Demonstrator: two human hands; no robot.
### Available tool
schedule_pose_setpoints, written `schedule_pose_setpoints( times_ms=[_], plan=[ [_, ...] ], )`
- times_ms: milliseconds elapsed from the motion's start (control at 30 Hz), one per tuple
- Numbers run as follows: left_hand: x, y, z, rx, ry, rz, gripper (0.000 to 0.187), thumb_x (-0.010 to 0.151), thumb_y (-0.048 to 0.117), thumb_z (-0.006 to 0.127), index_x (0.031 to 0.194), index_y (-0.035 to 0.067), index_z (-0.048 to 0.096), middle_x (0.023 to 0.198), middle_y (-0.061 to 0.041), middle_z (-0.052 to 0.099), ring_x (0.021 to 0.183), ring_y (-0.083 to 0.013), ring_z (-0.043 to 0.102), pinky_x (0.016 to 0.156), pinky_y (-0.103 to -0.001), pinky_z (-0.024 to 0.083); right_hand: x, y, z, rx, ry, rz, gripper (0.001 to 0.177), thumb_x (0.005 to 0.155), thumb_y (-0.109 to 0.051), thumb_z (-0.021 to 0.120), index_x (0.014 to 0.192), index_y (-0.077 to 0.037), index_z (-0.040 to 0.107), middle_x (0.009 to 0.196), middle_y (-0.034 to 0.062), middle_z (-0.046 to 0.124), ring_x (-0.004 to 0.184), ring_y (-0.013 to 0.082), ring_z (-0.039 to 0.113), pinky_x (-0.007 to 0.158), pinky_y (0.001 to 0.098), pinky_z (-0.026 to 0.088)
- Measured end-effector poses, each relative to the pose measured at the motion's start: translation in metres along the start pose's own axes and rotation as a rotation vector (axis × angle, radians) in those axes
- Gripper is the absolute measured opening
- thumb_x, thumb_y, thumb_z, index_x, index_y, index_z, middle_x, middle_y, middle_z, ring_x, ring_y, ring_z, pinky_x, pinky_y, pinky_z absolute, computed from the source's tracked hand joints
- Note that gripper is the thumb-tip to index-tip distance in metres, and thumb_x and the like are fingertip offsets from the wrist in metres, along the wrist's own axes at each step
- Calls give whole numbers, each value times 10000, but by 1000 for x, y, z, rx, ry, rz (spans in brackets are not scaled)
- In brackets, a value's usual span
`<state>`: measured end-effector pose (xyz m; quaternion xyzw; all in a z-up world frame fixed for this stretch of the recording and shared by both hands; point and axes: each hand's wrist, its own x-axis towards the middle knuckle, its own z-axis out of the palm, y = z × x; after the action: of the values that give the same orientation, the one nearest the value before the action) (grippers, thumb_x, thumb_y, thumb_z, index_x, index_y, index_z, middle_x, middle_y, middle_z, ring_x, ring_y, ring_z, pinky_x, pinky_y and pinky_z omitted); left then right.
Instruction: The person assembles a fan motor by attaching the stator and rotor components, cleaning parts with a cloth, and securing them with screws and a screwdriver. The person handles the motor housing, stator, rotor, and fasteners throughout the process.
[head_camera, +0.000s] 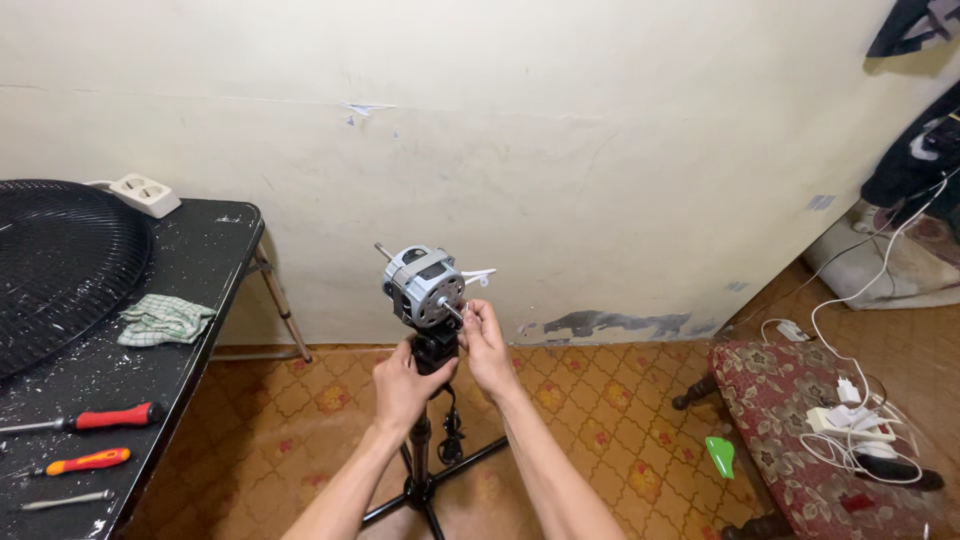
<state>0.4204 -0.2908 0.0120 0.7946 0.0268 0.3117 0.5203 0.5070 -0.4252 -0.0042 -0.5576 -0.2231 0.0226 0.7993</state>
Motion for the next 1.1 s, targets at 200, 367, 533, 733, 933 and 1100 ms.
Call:
schedule_pose_setpoints(
  times_ms=[200,367,533,733,933,1100],
  plan=[
    [-25,6,26,129,143,-173,620,705,334,939,1146,-5,666,559,-140,562,474,-207,469,496,-362,468,22,5,-23,-28,-175,50,112,1148,-208,438,1172,-130,513,1045,-72,529,840,20,457,701,211,401],
    [-36,9,41,73,103,-180,638,682,400,947,1081,-7,659,528,-74,509,452,-167,399,455,-349,431,11,-2,-41,-48,-121,116,126,1134,-219,446,1182,-131,522,1052,-48,557,903,27,512,758,214,441],
    [-38,16,40,52,52,-170,708,667,394,938,1195,7,668,513,-64,485,449,-145,371,439,-330,404,-4,-22,-42,-143,132,23,179,1063,-243,425,1129,-102,514,1126,-51,634,1036,30,599,852,243,543],
    [-35,25,7,-38,22,-88,862,666,317,945,1364,-15,563,534,-31,342,493,-88,291,429,-266,327,-29,-76,-26,-322,287,-307,142,1102,-158,553,1129,-18,559,1001,44,622,915,132,566,819,275,498],
    [-24,49,-25,-175,183,123,740,761,198,898,1401,32,566,507,31,303,477,-38,264,440,-220,257,-64,-152,27,-872,158,-518,92,957,-74,688,1005,-6,650,926,84,681,833,188,661,742,316,543],
    [-15,61,-33,-162,130,320,608,780,166,919,1324,74,663,550,30,305,501,-43,265,455,-235,231,-76,-183,60,-1067,28,-692,118,898,-39,730,976,-19,643,909,114,655,856,290,648,747,385,533]
  ],
)
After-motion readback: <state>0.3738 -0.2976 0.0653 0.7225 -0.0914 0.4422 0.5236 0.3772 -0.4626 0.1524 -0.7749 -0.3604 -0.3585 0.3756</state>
